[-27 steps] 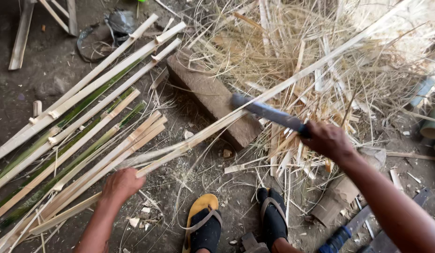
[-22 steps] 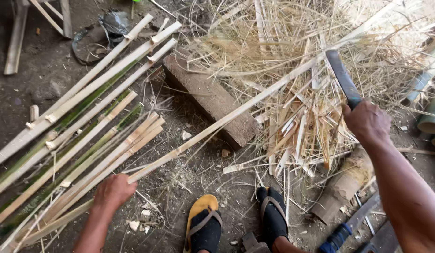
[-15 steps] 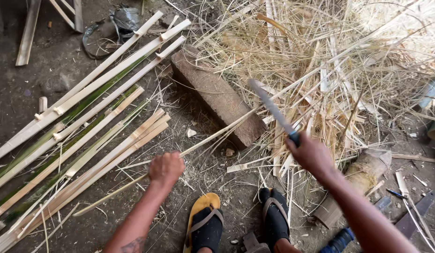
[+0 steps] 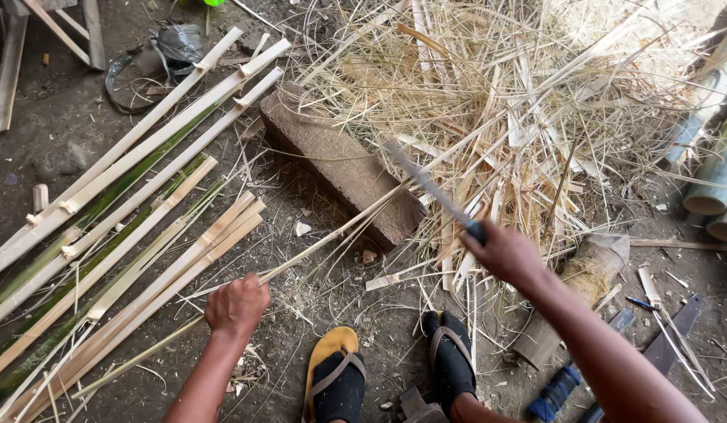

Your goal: The person uses a machete to split long bamboo poles into thin strips on a wooden block. They repeatedly strike the bamboo, peel away the outer layers, and separate the strips, then place the finished pieces aside.

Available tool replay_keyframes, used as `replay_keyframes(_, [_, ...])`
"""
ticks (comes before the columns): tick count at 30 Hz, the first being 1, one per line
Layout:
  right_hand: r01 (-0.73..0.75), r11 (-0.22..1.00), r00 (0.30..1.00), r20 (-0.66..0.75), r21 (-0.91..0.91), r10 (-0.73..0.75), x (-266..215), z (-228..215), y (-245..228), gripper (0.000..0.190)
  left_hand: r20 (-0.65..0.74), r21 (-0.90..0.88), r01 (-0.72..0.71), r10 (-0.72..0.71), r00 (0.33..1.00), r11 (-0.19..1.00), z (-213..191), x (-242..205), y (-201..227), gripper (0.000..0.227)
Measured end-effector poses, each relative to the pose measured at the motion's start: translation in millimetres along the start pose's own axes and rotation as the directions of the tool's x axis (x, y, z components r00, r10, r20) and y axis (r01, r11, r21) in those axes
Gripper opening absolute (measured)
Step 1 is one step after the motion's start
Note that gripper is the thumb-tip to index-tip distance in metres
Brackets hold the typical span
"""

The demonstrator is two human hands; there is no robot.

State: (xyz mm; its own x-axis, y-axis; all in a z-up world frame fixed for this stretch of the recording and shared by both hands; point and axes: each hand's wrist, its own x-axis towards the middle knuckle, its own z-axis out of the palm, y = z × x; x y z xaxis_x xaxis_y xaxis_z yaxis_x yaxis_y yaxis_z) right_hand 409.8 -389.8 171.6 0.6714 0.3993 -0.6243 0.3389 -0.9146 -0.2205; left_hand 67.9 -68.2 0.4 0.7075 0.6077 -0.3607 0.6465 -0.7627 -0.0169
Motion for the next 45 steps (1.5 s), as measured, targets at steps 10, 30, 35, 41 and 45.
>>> replay_keyframes(10, [-0.092, 0.988, 0.976, -0.209, -0.123, 0.065, 65, -34, 59, 0.046, -0.050, 0.032, -0.019, 0.020, 0.999, 0.999, 12, -23, -75, 0.027])
replay_keyframes(30, [-0.014, 0.999, 0.997, -0.072, 0.050, 0.017, 58, 10, 19, 0.050, 0.139, -0.065, 0.172, -0.161, 0.977, 0.983, -7, -2, -112, 0.031])
replay_keyframes(35, [0.266, 0.907, 0.964, 0.068, -0.326, -0.258, 36, 59, 3, 0.049, 0.365, -0.106, 0.266, -0.211, 0.907, 0.958, -4, -10, -129, 0.035])
replay_keyframes(41, [-0.205, 0.953, 0.944, -0.302, -0.223, 0.133, 73, -49, 62, 0.054, 0.273, -0.078, 0.204, -0.176, 0.946, 0.976, 2, -13, -135, 0.036])
replay_keyframes(45, [-0.153, 0.986, 0.964, -0.230, -0.059, 0.136, 67, -24, 55, 0.058, 0.213, -0.178, 0.081, -0.042, 0.976, 0.981, -2, 13, -78, 0.026])
